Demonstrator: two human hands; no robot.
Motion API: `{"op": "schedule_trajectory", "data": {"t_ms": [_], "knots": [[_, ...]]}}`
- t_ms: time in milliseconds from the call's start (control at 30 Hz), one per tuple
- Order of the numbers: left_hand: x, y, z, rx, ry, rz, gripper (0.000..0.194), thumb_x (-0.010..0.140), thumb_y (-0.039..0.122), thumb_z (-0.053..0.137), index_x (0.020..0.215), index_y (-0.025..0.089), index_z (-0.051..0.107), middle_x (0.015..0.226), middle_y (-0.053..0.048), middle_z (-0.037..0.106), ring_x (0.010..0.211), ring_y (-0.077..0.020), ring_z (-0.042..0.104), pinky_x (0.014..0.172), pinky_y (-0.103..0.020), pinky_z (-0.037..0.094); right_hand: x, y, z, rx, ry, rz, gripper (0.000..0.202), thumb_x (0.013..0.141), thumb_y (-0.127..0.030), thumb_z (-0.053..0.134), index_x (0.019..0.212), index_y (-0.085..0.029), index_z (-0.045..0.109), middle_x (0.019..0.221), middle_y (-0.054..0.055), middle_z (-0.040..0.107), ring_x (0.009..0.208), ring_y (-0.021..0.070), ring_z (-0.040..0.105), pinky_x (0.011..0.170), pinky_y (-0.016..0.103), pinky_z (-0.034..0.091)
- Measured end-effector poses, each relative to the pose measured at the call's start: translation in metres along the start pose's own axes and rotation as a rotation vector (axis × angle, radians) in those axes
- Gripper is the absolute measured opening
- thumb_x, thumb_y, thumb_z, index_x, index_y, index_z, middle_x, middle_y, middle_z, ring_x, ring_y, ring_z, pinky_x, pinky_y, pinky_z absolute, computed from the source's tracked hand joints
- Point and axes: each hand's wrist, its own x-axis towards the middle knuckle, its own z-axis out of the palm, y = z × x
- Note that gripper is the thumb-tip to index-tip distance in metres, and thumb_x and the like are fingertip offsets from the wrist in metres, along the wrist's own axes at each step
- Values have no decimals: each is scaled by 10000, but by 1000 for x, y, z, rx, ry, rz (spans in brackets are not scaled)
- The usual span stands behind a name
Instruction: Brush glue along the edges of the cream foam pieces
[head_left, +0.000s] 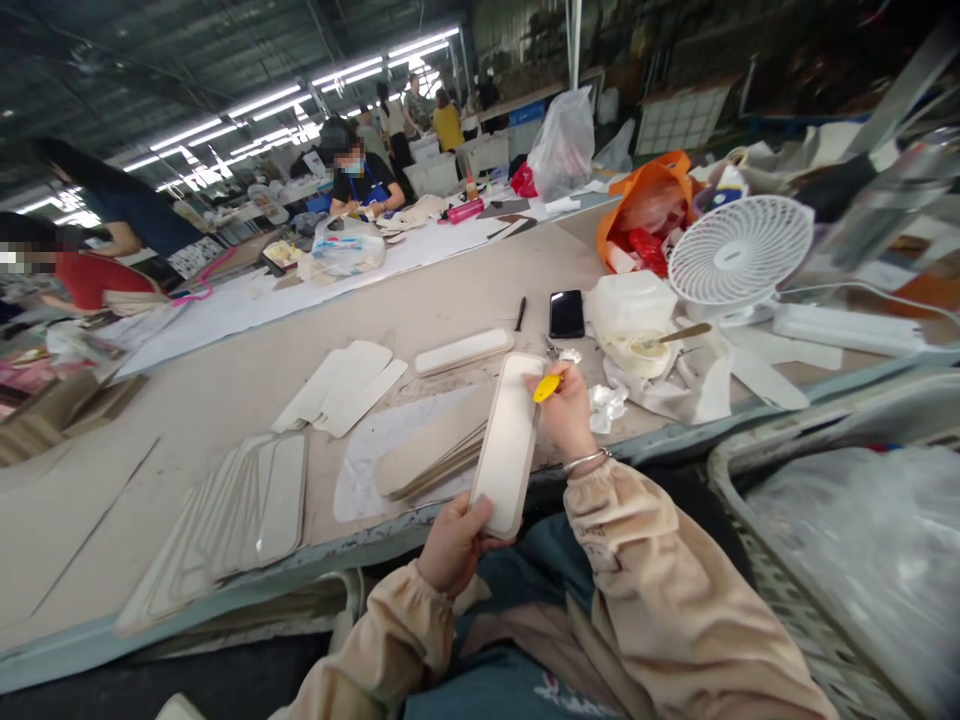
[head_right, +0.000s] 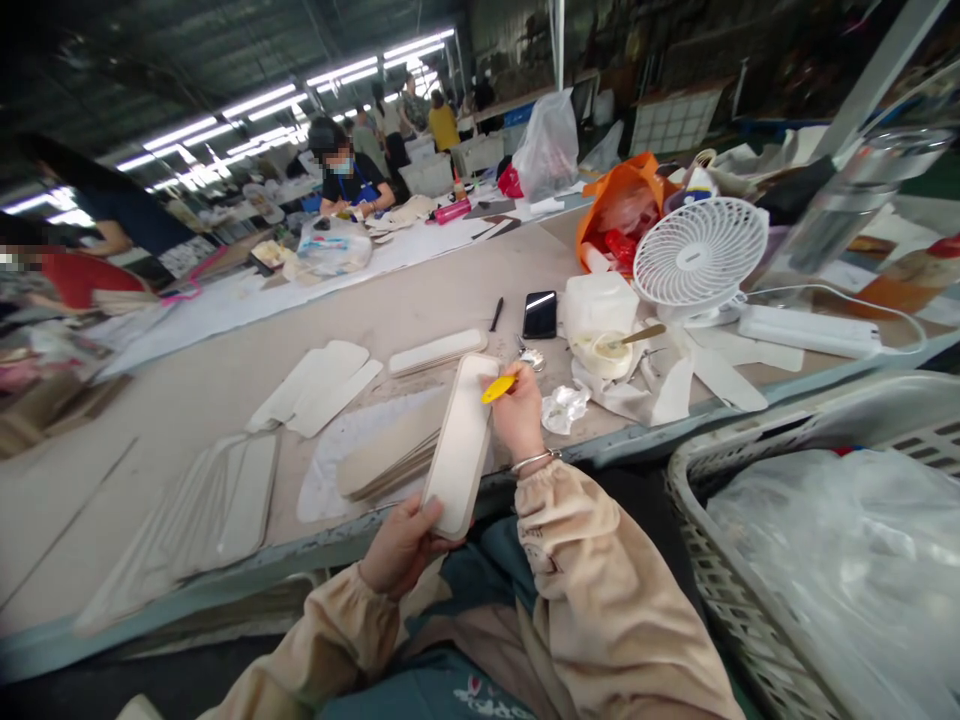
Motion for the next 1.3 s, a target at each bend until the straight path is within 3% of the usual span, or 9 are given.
{"op": "schedule_trajectory", "data": {"t_ms": [333,500,667,1033,1300], "knots": [[0,-3,4,7,30,31,490,623,413,853,958,97,687,731,-53,694,592,-136,612,508,-222,501,0,1,-2,-52,-25,-6,378,690,-335,730,859,-255,402,653,-97,402,560,102,397,554,239,343],[-1,-5,8,-20,15,26,527,538,324,906,970,106,697,827,-71,711,700,-169,628,611,-277,538,-1,1,-2,-83,-22,-19,375,698,-353,725,860,-256,401,653,-96,387,562,105,386,553,243,339],[0,-8,10,-7,-9,31,536,505,296,915,952,93,702,800,-71,707,680,-154,605,619,-261,500,-2,0,-2,-87,-45,-4,375,704,-352,724,864,-254,400,636,-100,390,553,106,388,539,245,328],[4,-15,5,74,-28,90,478,575,300,877,973,96,710,805,-65,714,689,-160,593,654,-260,457,-3,-2,0,-70,-65,23,363,682,-332,727,837,-250,410,627,-105,400,549,94,395,528,228,321],[5,-17,6,53,-3,100,499,527,310,896,937,86,719,820,-82,723,695,-172,601,655,-269,465,-5,-3,0,-63,-58,39,372,662,-316,741,833,-245,418,618,-108,420,542,96,405,522,226,324]]}}
